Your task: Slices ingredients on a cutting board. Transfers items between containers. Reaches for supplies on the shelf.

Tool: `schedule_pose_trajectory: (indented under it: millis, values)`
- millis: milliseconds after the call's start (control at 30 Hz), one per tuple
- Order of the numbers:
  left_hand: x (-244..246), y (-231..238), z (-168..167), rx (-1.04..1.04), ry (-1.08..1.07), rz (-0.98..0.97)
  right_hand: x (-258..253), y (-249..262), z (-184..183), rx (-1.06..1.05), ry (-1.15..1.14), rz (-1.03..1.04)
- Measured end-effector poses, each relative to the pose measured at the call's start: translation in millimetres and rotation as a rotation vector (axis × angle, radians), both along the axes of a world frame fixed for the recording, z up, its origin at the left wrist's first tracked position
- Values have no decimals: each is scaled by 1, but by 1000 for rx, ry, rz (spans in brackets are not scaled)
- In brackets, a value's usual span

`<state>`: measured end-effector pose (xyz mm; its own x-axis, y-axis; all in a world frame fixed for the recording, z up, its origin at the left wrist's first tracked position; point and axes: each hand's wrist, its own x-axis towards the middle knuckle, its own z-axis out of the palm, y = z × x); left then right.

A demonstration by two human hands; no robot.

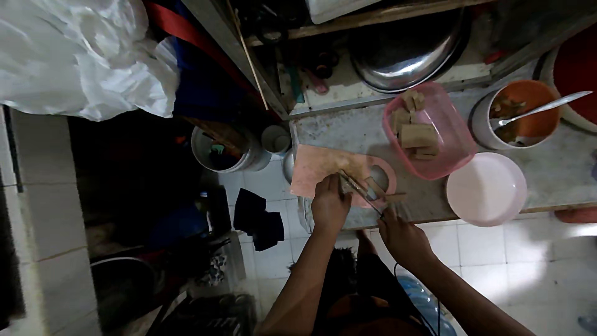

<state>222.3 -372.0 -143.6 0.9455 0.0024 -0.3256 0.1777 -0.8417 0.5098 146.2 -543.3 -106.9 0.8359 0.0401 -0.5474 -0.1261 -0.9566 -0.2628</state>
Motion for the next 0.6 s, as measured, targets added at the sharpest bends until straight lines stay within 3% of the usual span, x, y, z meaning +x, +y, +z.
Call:
schedule_pose_trajectory:
  millis: [167, 267, 400, 533, 600]
  values:
    - [4, 3, 1, -13, 45, -20, 24, 16, -11, 30, 174, -2]
    - [5, 5, -1, -20, 2, -7, 36, 27, -21, 46, 163, -13]
    - [9, 2, 1, -13, 27, 26, 27, 18, -14, -20, 234, -16]
    - [3, 0, -3, 4, -12, 31, 5, 2, -14, -22, 135, -9]
    - [2, -1, -2, -8, -6, 47, 12, -2, -9, 5, 219, -20]
